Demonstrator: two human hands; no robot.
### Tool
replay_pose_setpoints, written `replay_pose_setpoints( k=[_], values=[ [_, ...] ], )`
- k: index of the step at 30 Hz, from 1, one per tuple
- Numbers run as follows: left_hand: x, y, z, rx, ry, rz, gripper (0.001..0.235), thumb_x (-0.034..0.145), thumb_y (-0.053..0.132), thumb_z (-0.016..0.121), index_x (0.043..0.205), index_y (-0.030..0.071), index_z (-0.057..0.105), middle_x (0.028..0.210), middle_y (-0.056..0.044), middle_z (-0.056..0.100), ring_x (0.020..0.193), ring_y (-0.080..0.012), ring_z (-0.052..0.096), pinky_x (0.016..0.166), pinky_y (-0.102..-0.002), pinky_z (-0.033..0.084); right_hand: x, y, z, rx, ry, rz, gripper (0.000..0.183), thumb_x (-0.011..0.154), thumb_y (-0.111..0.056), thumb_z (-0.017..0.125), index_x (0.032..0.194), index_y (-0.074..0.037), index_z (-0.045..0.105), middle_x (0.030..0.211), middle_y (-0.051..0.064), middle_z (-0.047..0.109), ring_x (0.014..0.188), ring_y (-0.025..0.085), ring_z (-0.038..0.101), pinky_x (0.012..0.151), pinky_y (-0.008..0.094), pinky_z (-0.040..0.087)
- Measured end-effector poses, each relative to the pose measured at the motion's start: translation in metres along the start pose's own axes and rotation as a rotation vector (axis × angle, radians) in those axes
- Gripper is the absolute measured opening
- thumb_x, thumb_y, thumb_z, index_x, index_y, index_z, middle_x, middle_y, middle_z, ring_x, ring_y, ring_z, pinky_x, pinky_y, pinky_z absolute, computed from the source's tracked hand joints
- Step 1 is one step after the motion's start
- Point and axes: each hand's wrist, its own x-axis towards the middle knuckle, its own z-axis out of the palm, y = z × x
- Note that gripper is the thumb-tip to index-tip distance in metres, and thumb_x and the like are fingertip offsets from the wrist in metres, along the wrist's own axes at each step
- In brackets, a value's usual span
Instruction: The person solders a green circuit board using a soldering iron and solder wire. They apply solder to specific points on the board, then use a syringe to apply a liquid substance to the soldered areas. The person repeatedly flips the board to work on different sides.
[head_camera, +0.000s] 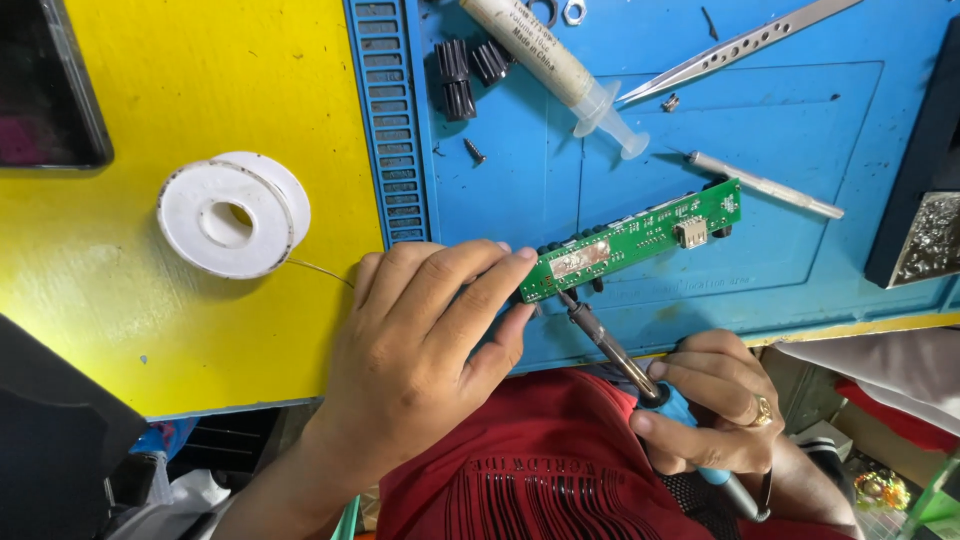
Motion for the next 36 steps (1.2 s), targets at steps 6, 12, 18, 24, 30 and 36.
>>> replay_pose_setpoints(
  k=[6,12,18,24,30,36],
  values=[
    [0.0004,-0.0003,0.0003,0.004,0.001,0.002,0.023,0.101,0.02,0.076,0.122,0.01,0.071,0.116,-0.002,0.072,0.09,-0.0237,0.063,0.076,-0.039,0.042,0.0017,0.001,-0.0002,-0.032,-0.016,-0.032,0.018,0.105,-0.033,0.054,0.112,-0.024,0.068,0.104,0.009,0.06,0.076,0.021,0.069,0.066,0.036,0.054],
    [0.0004,-0.0002,0.0002,0.003,0.006,0.004,0.023,0.101,0.02,0.075,0.121,0.01,0.071,0.116,-0.002,0.072,0.09,-0.0237,0.062,0.075,-0.04,0.042,0.0014,0.0009,-0.0008,-0.039,-0.029,-0.039,0.019,0.105,-0.035,0.054,0.113,-0.023,0.067,0.106,0.01,0.059,0.077,0.022,0.07,0.067,0.037,0.055],
    [0.0014,0.0011,-0.0009,-0.011,0.004,0.001,0.023,0.101,0.019,0.075,0.121,0.01,0.071,0.116,-0.002,0.071,0.09,-0.0234,0.062,0.075,-0.04,0.042,-0.0043,0.002,-0.0028,0.005,-0.017,-0.039,0.028,0.106,-0.044,0.051,0.112,-0.023,0.069,0.106,0.01,0.061,0.079,0.024,0.071,0.068,0.038,0.057],
    [0.0009,0.0009,0.0,0.0,0.013,0.006,0.022,0.101,0.019,0.075,0.121,0.01,0.071,0.115,-0.003,0.072,0.091,-0.0239,0.063,0.076,-0.04,0.043,-0.0032,-0.0019,-0.0049,0.004,-0.043,0.007,0.024,0.105,-0.04,0.052,0.112,-0.022,0.068,0.105,0.01,0.061,0.081,0.023,0.07,0.069,0.039,0.056],
    [0.0007,0.0006,0.0001,-0.006,0.008,0.004,0.023,0.101,0.019,0.075,0.121,0.01,0.07,0.116,-0.003,0.071,0.09,-0.0236,0.062,0.075,-0.04,0.043,-0.0014,-0.0024,-0.0041,0.001,-0.047,0.024,0.022,0.104,-0.036,0.053,0.113,-0.022,0.068,0.104,0.01,0.063,0.079,0.024,0.07,0.07,0.039,0.056],
    [0.0008,0.0008,-0.0005,-0.012,0.006,0.005,0.023,0.101,0.019,0.076,0.122,0.01,0.07,0.116,-0.003,0.071,0.09,-0.0238,0.062,0.075,-0.04,0.043,-0.0018,-0.0008,-0.0007,-0.004,-0.006,-0.008,0.024,0.105,-0.038,0.052,0.11,-0.021,0.069,0.101,0.01,0.061,0.077,0.023,0.069,0.066,0.038,0.055]
  ],
)
